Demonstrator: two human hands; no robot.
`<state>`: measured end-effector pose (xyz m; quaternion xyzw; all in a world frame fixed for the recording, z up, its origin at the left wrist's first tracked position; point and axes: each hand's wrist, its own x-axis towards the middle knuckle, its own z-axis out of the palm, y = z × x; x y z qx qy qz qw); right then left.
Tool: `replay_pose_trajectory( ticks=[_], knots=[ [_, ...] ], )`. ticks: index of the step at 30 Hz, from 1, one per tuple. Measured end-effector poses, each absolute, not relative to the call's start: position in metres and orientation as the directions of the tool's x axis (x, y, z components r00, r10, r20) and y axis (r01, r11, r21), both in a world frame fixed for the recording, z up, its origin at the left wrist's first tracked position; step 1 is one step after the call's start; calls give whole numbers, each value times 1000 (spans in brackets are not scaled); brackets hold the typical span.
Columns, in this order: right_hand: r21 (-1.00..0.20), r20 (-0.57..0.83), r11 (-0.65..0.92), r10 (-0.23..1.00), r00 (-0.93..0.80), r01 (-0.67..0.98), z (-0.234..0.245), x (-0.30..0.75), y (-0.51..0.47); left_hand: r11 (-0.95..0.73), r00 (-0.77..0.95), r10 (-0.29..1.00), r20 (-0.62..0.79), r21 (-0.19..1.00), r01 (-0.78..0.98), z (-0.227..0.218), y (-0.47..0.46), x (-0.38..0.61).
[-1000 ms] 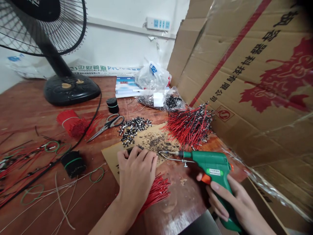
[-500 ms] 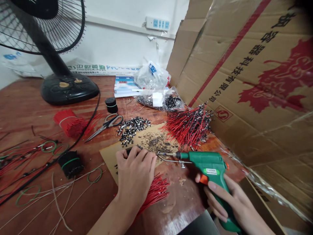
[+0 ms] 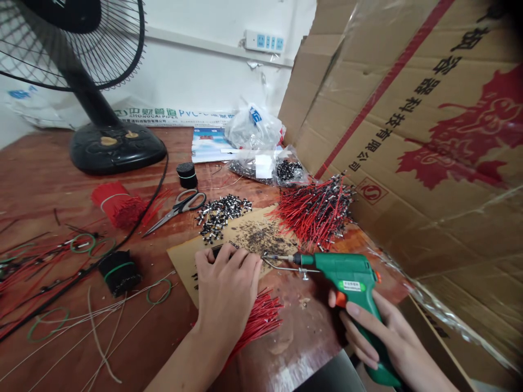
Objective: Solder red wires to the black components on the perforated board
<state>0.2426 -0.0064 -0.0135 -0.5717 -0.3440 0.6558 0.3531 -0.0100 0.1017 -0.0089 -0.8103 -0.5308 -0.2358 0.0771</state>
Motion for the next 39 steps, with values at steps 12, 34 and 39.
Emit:
replay_pose_trajectory(
  ticks=[12, 34, 39],
  knots=[
    [-850, -514, -522, 852, -101, -75, -13, 242, -6, -423, 335, 832, 443, 116, 899, -8, 102, -10],
    [-865, -492, -494, 869, -47, -92, -13, 238, -9, -433, 363, 843, 396, 99, 896, -5, 101, -9],
    [-875, -477, -475, 879, -8, -89, -13, 236, -11, -433, 364, 841, 399, 96, 896, -3, 101, -9]
  ],
)
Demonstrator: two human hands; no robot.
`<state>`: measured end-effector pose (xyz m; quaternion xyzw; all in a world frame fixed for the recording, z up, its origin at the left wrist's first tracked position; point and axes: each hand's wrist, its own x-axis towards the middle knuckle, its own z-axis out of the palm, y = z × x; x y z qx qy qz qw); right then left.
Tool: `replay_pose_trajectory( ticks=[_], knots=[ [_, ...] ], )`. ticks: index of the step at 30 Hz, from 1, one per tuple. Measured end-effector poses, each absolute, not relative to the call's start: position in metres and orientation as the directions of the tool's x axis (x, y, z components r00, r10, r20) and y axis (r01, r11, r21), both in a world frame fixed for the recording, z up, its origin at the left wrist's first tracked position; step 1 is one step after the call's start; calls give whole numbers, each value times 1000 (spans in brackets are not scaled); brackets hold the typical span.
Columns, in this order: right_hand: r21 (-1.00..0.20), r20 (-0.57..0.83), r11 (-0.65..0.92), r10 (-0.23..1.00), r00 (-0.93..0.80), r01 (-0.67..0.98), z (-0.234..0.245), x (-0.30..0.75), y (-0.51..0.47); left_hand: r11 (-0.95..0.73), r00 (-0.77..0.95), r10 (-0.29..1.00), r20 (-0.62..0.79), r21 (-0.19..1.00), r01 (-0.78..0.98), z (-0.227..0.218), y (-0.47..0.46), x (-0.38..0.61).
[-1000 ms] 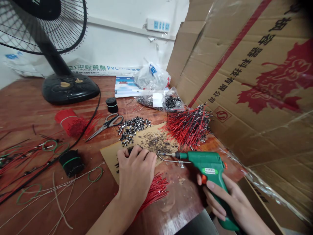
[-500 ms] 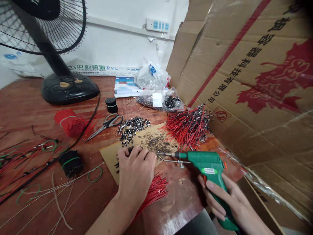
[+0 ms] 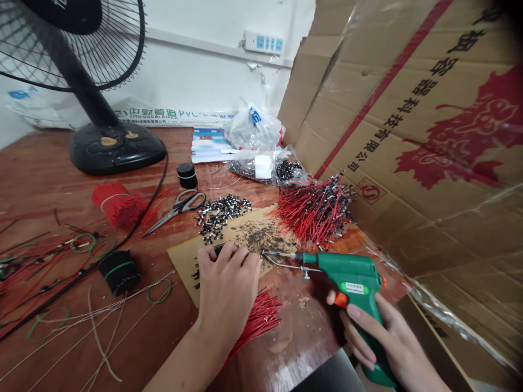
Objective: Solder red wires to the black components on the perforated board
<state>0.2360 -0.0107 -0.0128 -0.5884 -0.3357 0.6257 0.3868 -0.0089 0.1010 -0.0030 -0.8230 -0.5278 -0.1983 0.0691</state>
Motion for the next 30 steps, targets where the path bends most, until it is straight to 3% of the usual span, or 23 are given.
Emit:
replay_pose_trajectory(
  ticks=[21, 30],
  knots=[
    [-932, -363, -359, 928, 87, -56, -20, 230, -13, -457, 367, 848, 381, 178, 871, -1, 101, -12],
    [-925, -378, -372, 922, 80, -74, -8, 225, -8, -501, 427, 847, 316, 203, 841, -1, 103, -15]
  ],
)
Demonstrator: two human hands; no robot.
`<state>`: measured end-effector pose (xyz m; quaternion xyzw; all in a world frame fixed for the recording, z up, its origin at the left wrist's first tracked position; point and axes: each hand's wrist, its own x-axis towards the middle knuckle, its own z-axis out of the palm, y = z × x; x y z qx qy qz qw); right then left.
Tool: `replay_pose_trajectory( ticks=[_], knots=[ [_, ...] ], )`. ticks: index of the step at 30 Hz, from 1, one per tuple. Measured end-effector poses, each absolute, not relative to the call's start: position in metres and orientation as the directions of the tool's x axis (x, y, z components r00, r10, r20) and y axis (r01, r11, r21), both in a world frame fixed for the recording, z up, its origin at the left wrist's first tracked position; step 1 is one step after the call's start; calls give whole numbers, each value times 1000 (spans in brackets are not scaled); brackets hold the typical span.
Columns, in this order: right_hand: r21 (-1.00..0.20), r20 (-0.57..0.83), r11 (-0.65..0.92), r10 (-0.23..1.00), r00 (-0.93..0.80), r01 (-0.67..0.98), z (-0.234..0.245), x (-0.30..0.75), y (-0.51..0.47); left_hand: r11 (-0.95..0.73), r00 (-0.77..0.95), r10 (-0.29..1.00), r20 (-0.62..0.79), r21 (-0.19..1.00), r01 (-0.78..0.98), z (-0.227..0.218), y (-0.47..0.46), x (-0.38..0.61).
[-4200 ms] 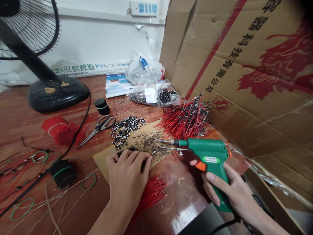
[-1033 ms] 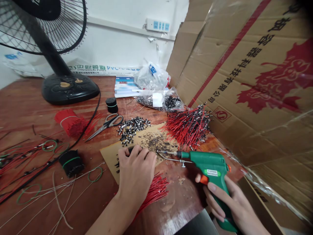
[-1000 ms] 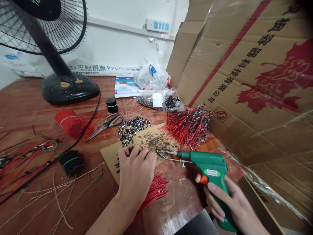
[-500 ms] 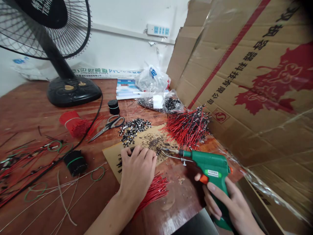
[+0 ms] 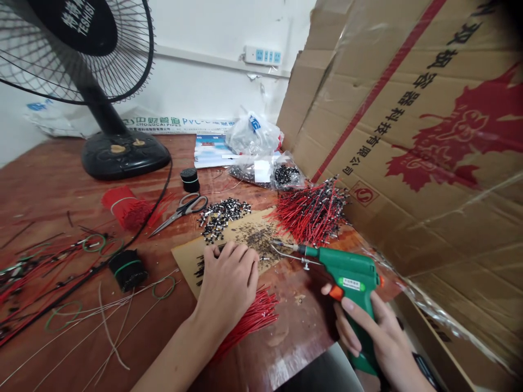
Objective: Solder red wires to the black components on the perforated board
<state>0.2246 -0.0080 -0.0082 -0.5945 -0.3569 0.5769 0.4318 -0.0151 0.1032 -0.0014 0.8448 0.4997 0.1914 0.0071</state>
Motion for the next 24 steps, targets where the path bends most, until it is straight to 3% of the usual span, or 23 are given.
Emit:
replay_pose_trajectory(
  ticks=[9, 14, 24],
  knots=[
    [-934, -349, -341, 935, 67, -104, -15, 227, -9, -510, 408, 842, 354, 271, 816, 3, 103, -12],
    [-934, -347, -339, 936, 61, -114, -16, 228, -9, -540, 466, 829, 309, 225, 811, 0, 105, -6],
    [-940, -322, -311, 945, 65, -139, -9, 225, -7, -469, 382, 863, 332, 242, 849, 5, 107, -14]
  ],
)
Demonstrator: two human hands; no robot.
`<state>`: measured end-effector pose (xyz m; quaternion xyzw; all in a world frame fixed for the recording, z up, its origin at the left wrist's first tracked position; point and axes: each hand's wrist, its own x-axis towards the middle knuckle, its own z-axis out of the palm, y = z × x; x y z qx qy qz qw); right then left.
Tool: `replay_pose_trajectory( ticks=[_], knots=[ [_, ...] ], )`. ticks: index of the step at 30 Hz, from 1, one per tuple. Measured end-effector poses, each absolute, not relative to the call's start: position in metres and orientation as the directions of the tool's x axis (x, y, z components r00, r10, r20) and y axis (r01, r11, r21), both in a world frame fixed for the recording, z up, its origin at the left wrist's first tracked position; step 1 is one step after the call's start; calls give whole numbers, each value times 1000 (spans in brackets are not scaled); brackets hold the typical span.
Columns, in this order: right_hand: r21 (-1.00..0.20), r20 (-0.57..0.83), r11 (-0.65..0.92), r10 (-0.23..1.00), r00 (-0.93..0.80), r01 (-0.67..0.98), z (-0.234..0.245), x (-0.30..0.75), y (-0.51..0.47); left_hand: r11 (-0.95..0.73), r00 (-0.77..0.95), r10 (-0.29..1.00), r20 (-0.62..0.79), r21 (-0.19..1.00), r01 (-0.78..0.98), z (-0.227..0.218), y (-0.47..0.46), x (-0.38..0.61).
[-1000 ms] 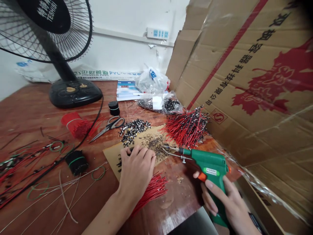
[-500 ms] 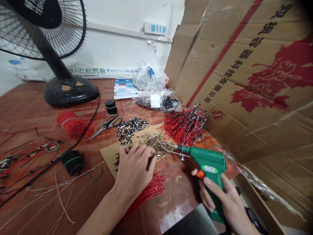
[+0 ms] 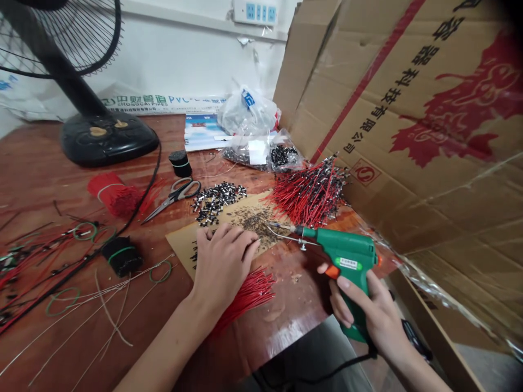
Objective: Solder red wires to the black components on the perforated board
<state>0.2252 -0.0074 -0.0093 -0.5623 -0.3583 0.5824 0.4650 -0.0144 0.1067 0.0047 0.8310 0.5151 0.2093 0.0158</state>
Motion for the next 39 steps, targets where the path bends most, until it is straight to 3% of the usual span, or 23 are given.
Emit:
replay_pose_trajectory(
  ticks=[3, 6, 11, 17, 28, 39],
  knots=[
    [-941, -314, -300, 947, 69, -154, -7, 224, -8, -491, 392, 865, 313, 370, 789, 16, 108, -26],
    [-948, -300, -289, 951, 68, -135, -7, 224, -8, -531, 565, 820, 93, 495, 688, 28, 108, -39],
    [-956, -263, -257, 964, 24, -144, -14, 229, -9, -544, 638, 757, -144, 402, 737, 35, 104, -47],
    [-955, -254, -244, 966, 43, -166, -20, 230, -11, -535, 627, 765, -149, 394, 747, 29, 103, -41],
    [-955, -265, -250, 961, 82, -162, -20, 229, -12, -437, 622, 762, -181, 565, 700, 33, 106, -47],
    [-952, -260, -242, 962, 80, -189, -23, 231, -14, -344, 596, 756, -269, 611, 713, 39, 109, -51]
  ],
)
